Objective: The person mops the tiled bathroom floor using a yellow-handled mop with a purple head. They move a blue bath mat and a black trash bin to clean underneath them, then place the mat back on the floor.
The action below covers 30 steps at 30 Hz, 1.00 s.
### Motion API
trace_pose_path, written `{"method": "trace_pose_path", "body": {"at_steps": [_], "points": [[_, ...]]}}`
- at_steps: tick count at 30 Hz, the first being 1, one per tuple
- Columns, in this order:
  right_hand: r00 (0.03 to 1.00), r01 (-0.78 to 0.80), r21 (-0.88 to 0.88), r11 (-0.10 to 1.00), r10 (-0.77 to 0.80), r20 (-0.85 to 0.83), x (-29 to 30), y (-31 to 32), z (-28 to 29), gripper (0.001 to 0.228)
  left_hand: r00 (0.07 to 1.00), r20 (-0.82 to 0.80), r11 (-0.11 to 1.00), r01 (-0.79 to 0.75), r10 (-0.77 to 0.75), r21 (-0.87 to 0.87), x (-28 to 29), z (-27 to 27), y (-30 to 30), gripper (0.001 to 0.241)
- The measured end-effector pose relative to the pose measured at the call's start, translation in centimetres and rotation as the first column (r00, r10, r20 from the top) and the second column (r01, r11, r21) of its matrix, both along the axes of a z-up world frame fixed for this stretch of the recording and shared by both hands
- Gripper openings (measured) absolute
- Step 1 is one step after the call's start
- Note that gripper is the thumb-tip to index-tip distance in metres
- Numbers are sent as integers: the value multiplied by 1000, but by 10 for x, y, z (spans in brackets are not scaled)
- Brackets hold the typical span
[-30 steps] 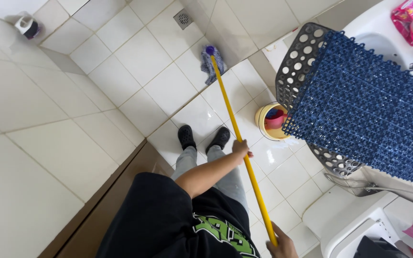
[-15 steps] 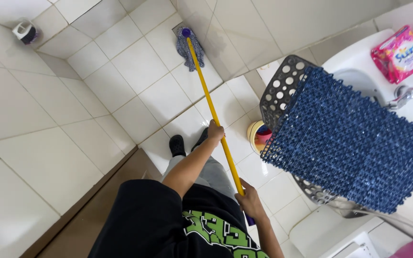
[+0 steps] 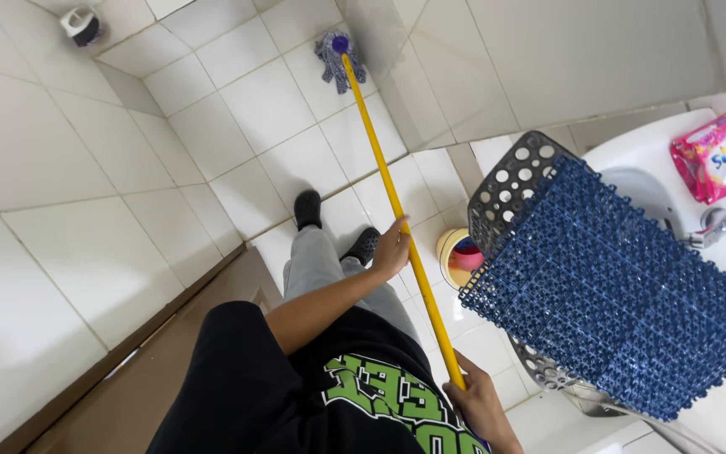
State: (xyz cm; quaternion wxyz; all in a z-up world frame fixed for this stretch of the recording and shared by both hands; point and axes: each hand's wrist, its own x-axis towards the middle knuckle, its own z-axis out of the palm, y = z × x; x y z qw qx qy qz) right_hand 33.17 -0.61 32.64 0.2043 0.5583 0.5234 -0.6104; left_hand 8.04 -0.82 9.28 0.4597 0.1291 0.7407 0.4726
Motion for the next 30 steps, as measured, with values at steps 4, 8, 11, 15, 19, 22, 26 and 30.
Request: {"method": "trace_pose_path", "body": {"at_steps": [4, 8, 11, 15, 19, 22, 26, 30], "points": [[991, 70, -60, 996, -76, -111, 16, 1, -20, 72, 868, -238, 880, 467, -436, 89, -50, -2, -17, 55], [980, 123, -107, 987, -137, -142, -36, 9, 4, 70, 573, -567, 749, 651, -591, -123, -97, 42, -8, 63], [993, 116, -115, 987, -112, 40, -100, 30, 37, 67, 353, -886, 752, 660, -300, 9, -122, 43, 12, 46], [976, 212, -152, 965, -218, -24, -172, 55, 63, 67, 474, -739, 571, 807, -479, 148, -173, 59, 43, 30], [915, 316, -23, 949, -311, -257, -269, 71, 105, 59, 688, -669, 648, 650, -282, 397, -240, 61, 55, 32], [830, 418, 39, 908, -364, -423, -294, 77, 85, 59, 787, -612, 775, 437, -82, 457, -293, 55, 60, 23], [814, 343, 28, 939, -282, -508, -313, 78, 53, 56, 925, -257, 767, -54, 279, 639, -380, 26, 54, 38], [863, 258, 68, 964, -198, -465, -329, 87, 27, 56, 755, 83, 526, -527, 650, 667, -473, 88, 45, 29]]}}
